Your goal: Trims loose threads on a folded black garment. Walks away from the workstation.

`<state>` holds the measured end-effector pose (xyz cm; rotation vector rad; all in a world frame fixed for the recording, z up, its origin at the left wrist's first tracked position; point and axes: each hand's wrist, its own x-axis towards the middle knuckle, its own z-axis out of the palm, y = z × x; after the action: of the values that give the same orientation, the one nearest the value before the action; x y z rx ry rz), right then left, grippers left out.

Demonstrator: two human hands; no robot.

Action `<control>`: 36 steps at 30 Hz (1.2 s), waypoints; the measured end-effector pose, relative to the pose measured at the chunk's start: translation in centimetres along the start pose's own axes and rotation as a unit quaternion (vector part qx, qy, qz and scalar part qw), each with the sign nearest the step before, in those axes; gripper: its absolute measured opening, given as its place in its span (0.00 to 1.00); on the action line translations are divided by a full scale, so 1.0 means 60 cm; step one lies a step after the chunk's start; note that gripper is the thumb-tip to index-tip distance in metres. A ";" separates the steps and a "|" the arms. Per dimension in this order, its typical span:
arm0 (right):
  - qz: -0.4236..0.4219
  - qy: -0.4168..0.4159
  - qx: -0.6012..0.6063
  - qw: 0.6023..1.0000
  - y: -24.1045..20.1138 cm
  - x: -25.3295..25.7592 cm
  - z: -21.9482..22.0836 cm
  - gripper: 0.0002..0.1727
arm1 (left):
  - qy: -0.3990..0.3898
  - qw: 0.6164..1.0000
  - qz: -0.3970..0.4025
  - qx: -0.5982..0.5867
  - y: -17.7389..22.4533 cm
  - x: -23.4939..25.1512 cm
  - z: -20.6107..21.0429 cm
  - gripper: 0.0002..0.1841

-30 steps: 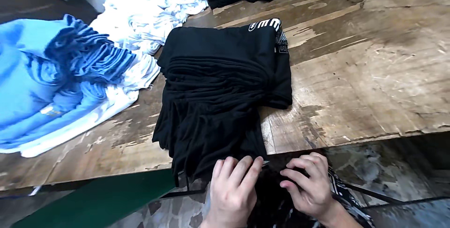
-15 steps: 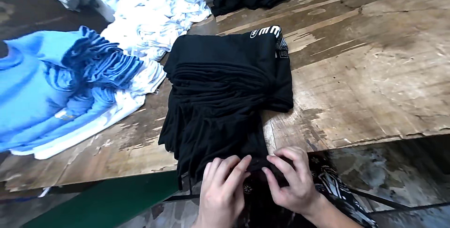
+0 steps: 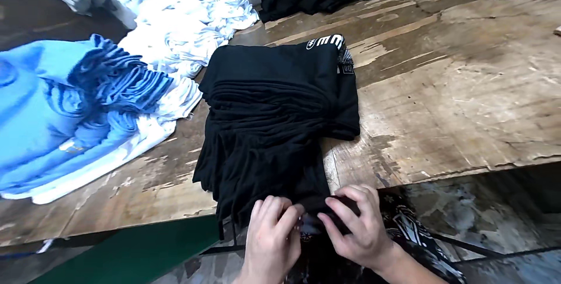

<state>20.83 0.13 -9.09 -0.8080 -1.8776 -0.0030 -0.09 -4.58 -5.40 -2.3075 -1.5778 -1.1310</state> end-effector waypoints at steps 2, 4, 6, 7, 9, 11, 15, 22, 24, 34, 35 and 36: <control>0.008 0.012 0.113 0.993 -0.011 0.019 0.018 0.07 | 0.004 0.999 -0.019 -0.049 -0.002 0.005 -0.005 0.09; 0.085 0.034 0.274 0.957 -0.025 0.047 0.034 0.08 | 0.001 0.991 -0.063 -0.119 0.000 0.024 -0.016 0.08; 0.171 0.048 0.376 0.910 -0.034 0.075 0.046 0.06 | 0.009 0.979 -0.118 -0.167 -0.005 0.045 -0.021 0.08; 0.171 0.025 0.372 0.912 -0.033 0.083 0.046 0.08 | 0.009 0.972 -0.140 -0.189 -0.010 0.056 -0.022 0.08; 0.121 -0.031 0.279 0.952 -0.030 0.086 0.041 0.21 | 0.001 0.957 -0.169 -0.233 -0.020 0.073 -0.026 0.08; 0.107 -0.074 0.277 0.952 -0.026 0.083 0.035 0.22 | -0.010 0.944 -0.189 -0.272 -0.029 0.085 -0.031 0.07; 0.139 -0.134 0.344 0.919 -0.006 0.085 0.016 0.29 | -0.029 0.904 -0.252 -0.345 -0.034 0.095 -0.033 0.09; -0.106 0.042 0.058 0.992 0.001 0.057 0.013 0.11 | -0.046 0.907 -0.240 -0.343 -0.023 0.083 -0.036 0.18; -0.108 0.032 0.071 0.991 0.003 0.038 -0.014 0.10 | -0.035 0.939 -0.183 -0.288 -0.015 0.059 -0.041 0.26; -0.089 0.020 0.080 0.993 -0.004 0.014 -0.027 0.09 | 0.111 0.984 0.086 0.107 0.021 0.014 -0.004 0.09; -0.085 0.022 0.083 0.993 -0.001 0.013 -0.026 0.09 | 0.114 0.984 0.085 0.110 0.020 0.013 -0.006 0.09; -0.082 0.024 0.087 0.993 0.001 0.011 -0.025 0.09 | 0.117 0.983 0.083 0.115 0.022 0.011 -0.007 0.09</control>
<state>21.95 0.02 -7.86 -0.5284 -1.8653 0.0377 0.90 -4.88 -4.27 -2.0315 -1.3280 -1.0724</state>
